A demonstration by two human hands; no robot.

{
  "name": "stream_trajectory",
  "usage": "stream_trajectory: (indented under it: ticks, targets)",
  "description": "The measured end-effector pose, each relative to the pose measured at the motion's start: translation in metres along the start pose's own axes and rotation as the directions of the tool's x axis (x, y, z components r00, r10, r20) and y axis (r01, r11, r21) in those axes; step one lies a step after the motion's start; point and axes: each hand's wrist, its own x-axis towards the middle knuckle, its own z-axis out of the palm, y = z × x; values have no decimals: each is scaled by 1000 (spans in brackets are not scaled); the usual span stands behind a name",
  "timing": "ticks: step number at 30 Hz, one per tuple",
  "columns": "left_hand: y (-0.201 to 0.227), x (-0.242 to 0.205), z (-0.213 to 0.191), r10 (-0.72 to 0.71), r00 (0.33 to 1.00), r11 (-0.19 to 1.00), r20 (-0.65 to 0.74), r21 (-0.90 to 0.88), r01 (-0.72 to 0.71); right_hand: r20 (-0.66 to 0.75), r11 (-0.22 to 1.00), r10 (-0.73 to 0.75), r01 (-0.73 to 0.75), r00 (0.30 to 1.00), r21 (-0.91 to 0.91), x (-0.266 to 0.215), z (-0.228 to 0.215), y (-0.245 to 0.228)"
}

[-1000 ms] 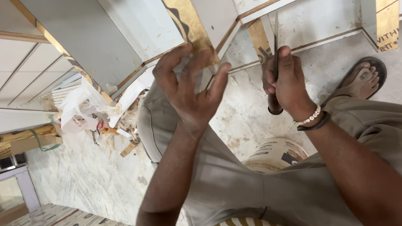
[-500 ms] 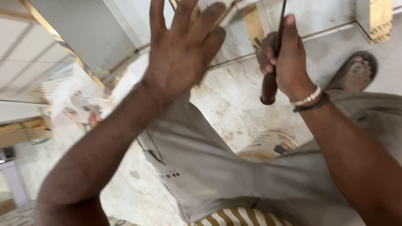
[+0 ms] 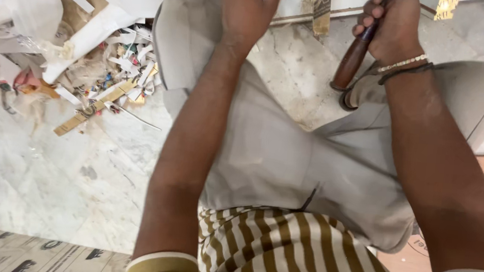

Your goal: The person sits on the floor and uses a scraper to remove material from a wooden frame. They then switch to a chisel to carve or clean the edges of the wood. The person works on a single vertical wooden piece attached to a larger structure.

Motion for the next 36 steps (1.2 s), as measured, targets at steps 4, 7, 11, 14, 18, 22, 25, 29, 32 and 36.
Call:
stream_trajectory:
  ticks: [4,7,11,14,18,22,25,29,32,36]
  targets:
    - [15,-33,11,-165,890,985,425,125,122,-171,995,9,-26,985,-94,-31,-17,3]
    - [38,-21,3,-278,824,960,494,169,223,-244,996,-13,-9,970,-90,-54,-25,-6]
    - [49,-12,7,-251,859,968,446,131,215,-268,997,-78,75,960,-20,-86,-49,-5]
    - [45,-16,16,-230,895,973,383,124,196,-296,994,-95,106,951,22,-106,-60,-6]
    - [43,-21,22,-210,902,978,376,101,185,-263,988,-157,155,952,-27,-123,-53,-1]
    - [76,-30,13,-108,781,932,615,-211,295,-134,932,-163,197,978,304,-129,-43,1]
    - [127,-66,-5,46,660,764,750,-452,460,-122,863,-263,290,957,414,-125,-3,-13]
    - [161,-63,-43,21,581,525,814,-503,686,35,955,-245,235,969,179,-102,69,-31]
    - [160,-37,-58,-62,645,672,762,-446,591,82,969,-201,186,976,162,-80,89,-39]
    - [163,-17,-56,-38,613,734,789,-394,553,293,735,-648,678,703,0,-27,109,-20]
